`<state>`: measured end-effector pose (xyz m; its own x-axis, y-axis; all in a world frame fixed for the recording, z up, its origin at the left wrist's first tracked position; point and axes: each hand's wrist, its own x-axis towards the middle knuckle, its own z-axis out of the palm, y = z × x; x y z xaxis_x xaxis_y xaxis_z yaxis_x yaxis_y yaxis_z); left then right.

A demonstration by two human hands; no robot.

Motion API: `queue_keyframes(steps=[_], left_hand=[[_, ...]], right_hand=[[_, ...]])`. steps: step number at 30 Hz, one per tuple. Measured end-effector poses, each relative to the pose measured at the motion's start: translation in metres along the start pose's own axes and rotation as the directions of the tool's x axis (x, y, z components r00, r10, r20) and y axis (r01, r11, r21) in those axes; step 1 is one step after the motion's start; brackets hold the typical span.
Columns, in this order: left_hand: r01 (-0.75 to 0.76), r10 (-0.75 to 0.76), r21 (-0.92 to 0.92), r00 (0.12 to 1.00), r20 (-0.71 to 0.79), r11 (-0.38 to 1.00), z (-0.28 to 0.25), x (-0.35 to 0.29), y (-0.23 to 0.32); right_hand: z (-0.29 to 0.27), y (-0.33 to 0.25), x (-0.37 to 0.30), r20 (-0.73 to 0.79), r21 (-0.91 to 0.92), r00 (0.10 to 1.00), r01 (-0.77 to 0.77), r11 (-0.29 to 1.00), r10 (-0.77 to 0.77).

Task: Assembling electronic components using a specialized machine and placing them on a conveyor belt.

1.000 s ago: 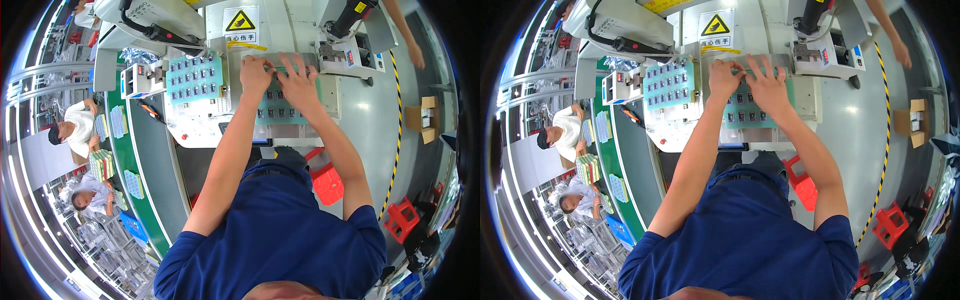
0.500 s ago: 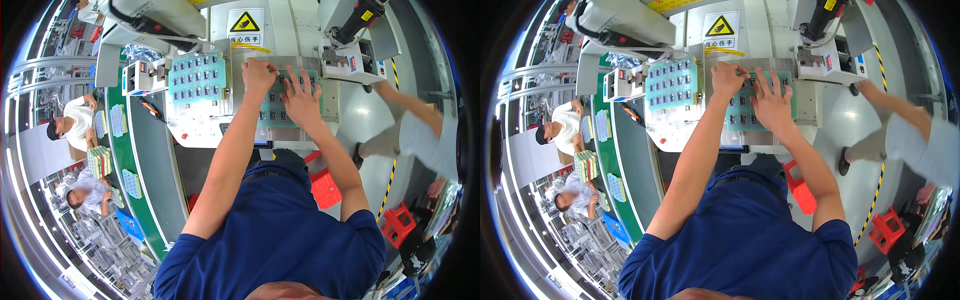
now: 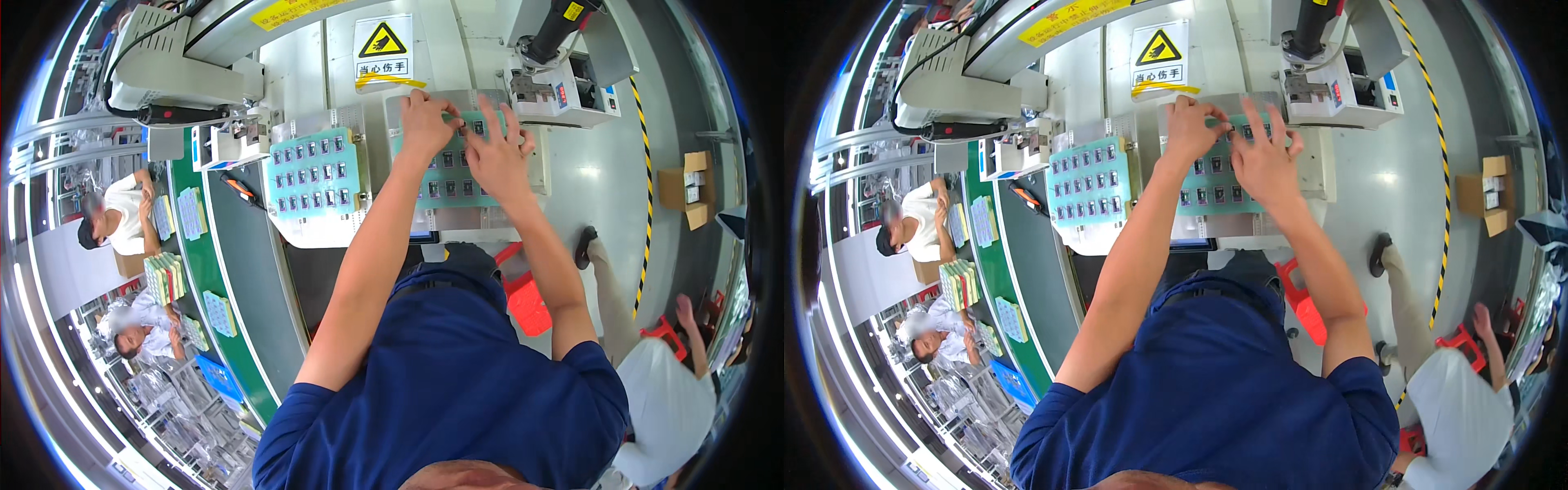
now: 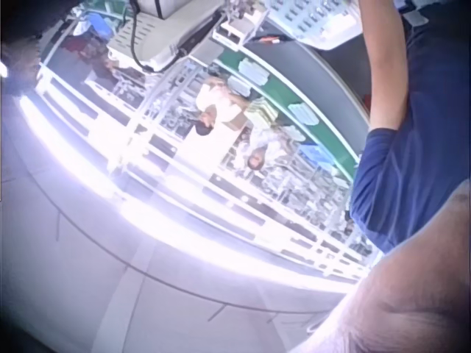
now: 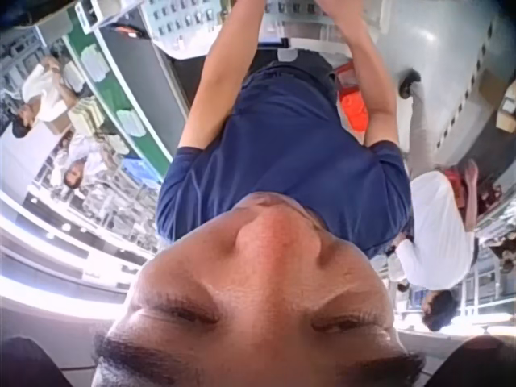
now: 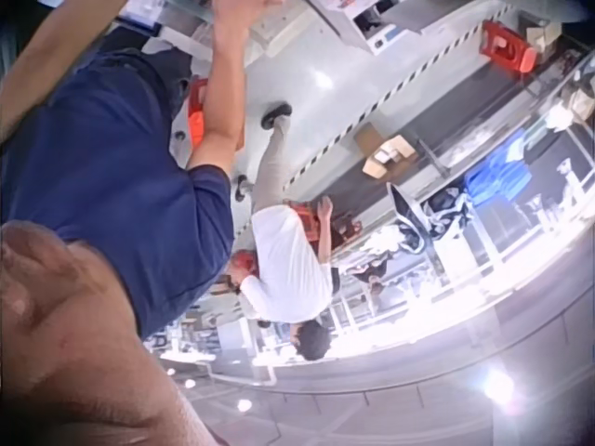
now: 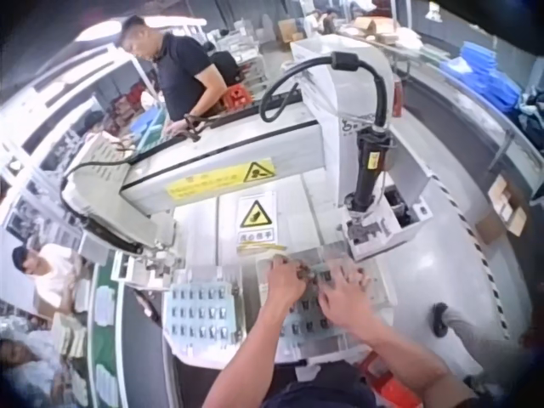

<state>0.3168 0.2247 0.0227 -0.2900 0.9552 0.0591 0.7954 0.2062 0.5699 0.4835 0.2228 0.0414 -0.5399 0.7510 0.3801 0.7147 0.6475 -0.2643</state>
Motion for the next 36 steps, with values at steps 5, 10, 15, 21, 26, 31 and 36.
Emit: queue_keyframes(steps=[5, 10, 15, 21, 26, 31, 36], left_hand=[[0.121, -0.120, 0.046, 0.993, -0.015, 0.992, 0.011, 0.002, -0.005], [0.216, -0.218, 0.073, 0.976, 0.029, 0.974, 0.009, 0.007, -0.008], [0.254, -0.254, 0.043, 0.967, 0.007, 0.966, 0.004, 0.003, 0.003], [0.244, -0.244, 0.101, 0.970, -0.014, 0.965, 0.000, 0.005, 0.008], [0.241, -0.250, 0.151, 0.967, 0.042, 0.959, -0.002, 0.006, 0.011], [0.132, -0.137, 0.066, 0.987, 0.079, 0.989, 0.003, 0.004, 0.020], [0.072, -0.077, 0.058, 0.993, 0.093, 0.996, 0.012, 0.007, 0.026]], right_hand=[[0.002, 0.007, -0.013, 0.062, -0.043, 0.998, 0.001, 0.999, 0.001], [-0.002, 0.009, -0.016, 0.059, -0.016, 0.998, 0.006, 1.000, -0.005], [-0.008, 0.007, -0.012, 0.081, 0.028, 0.994, -0.075, 0.997, 0.072], [0.000, 0.006, -0.009, 0.137, 0.005, 0.990, 0.020, 1.000, -0.020], [0.003, 0.009, -0.016, 0.103, 0.119, 0.993, -0.063, 0.991, 0.051], [-0.003, 0.016, -0.015, -0.021, -0.020, 0.994, -0.105, 0.994, 0.104], [-0.002, 0.020, -0.020, 0.012, -0.115, 0.995, -0.093, 0.989, 0.095]])
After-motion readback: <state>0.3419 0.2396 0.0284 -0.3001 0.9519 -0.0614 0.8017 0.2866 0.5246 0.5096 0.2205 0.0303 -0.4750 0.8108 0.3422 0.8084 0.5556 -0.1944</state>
